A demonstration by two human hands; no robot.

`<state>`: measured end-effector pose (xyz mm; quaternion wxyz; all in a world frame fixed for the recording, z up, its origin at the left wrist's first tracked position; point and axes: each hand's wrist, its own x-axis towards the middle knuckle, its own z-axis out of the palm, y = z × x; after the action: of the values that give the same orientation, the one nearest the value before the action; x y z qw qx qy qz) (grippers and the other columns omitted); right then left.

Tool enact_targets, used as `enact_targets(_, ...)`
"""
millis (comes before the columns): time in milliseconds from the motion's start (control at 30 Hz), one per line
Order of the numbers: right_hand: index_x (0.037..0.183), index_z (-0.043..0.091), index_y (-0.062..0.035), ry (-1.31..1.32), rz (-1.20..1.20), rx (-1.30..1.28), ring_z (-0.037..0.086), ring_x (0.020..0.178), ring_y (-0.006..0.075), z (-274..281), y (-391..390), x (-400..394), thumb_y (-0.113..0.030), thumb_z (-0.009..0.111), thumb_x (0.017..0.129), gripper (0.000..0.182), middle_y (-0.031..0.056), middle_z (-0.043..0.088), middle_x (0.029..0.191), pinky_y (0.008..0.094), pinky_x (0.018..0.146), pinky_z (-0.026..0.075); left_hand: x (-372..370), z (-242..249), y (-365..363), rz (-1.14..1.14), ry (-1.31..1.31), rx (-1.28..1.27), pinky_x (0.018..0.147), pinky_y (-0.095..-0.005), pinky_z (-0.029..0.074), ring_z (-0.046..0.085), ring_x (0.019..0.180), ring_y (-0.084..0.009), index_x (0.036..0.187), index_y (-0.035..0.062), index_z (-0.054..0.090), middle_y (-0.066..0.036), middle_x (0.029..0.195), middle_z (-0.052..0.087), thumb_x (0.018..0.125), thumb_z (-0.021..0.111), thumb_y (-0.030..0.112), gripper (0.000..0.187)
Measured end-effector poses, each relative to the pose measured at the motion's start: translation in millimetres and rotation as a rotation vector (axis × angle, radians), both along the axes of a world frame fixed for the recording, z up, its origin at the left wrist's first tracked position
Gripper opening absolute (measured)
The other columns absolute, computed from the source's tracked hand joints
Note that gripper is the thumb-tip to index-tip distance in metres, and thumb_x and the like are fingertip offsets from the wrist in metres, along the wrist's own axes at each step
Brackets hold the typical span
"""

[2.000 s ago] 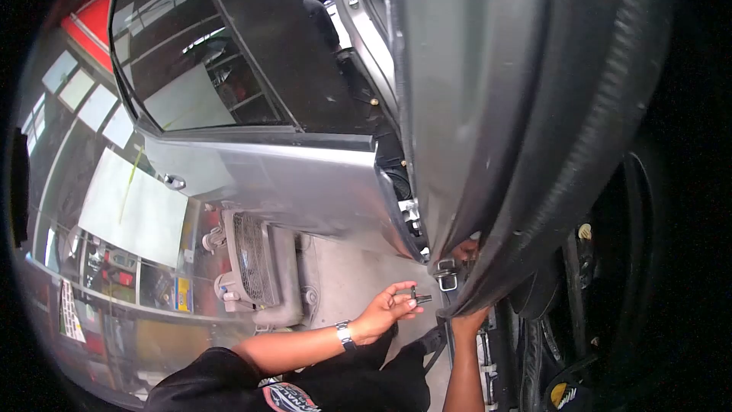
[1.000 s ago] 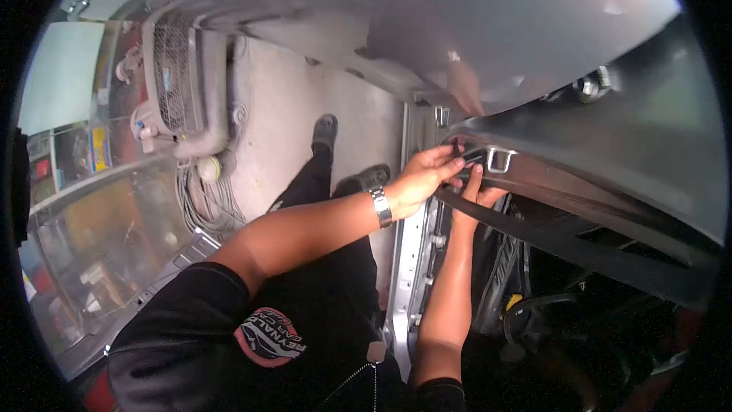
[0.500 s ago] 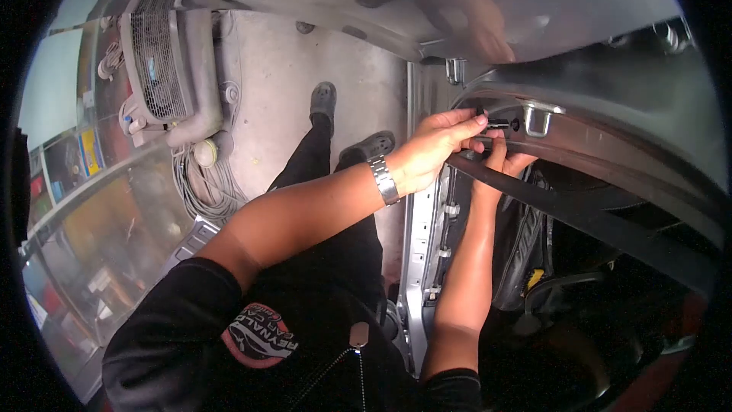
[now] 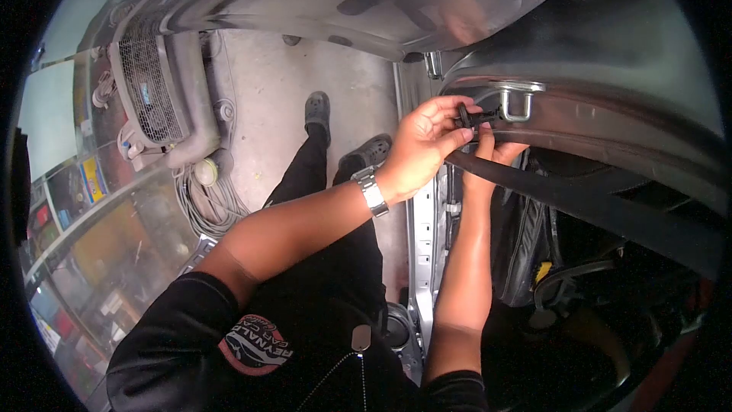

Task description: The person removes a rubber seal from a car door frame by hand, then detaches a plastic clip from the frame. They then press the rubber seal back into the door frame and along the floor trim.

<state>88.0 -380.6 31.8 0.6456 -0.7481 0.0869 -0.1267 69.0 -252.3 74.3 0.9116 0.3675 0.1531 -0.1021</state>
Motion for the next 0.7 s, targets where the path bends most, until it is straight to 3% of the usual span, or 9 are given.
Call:
enact_targets(233, 0.138, 0.033, -0.0027, 0.024, 0.006, 0.040, 0.058, 0.110, 0.0207, 8, 5, 0, 0.005, 0.063, 0.092, 0.055, 0.0158, 0.054, 0.126, 0.0371, 0.100, 0.048, 1, -5, -3, 0.014, -0.102, 0.244, 0.094, -0.0273, 0.053, 0.064, 0.107, -0.0121, 0.133, 0.0025, 0.058, -0.007, 0.128, 0.066, 0.093, 0.062, -0.013, 0.043)
enact_targets(367, 0.143, 0.030, -0.0031, 0.032, -0.004, 0.047, 0.058, 0.112, 0.0219, 8, 6, -1, 0.005, 0.063, 0.092, 0.061, 0.0171, 0.053, 0.129, 0.0388, 0.102, 0.048, 3, 0, 1, 0.020, -0.133, 0.363, 0.095, -0.0293, 0.053, 0.064, 0.107, -0.0129, 0.128, 0.0035, 0.063, -0.006, 0.124, 0.068, 0.090, 0.064, -0.013, 0.041)
enact_targets(700, 0.150, 0.025, -0.0037, 0.017, 0.012, 0.058, 0.056, 0.122, 0.0250, 0, 2, 0, 0.007, 0.062, 0.090, 0.071, 0.0210, 0.046, 0.141, 0.0410, 0.107, 0.046, 4, -6, -3, 0.050, -0.099, 0.326, 0.096, -0.0303, 0.052, 0.064, 0.107, -0.0120, 0.129, 0.0038, 0.063, -0.005, 0.124, 0.069, 0.091, 0.065, -0.011, 0.041)
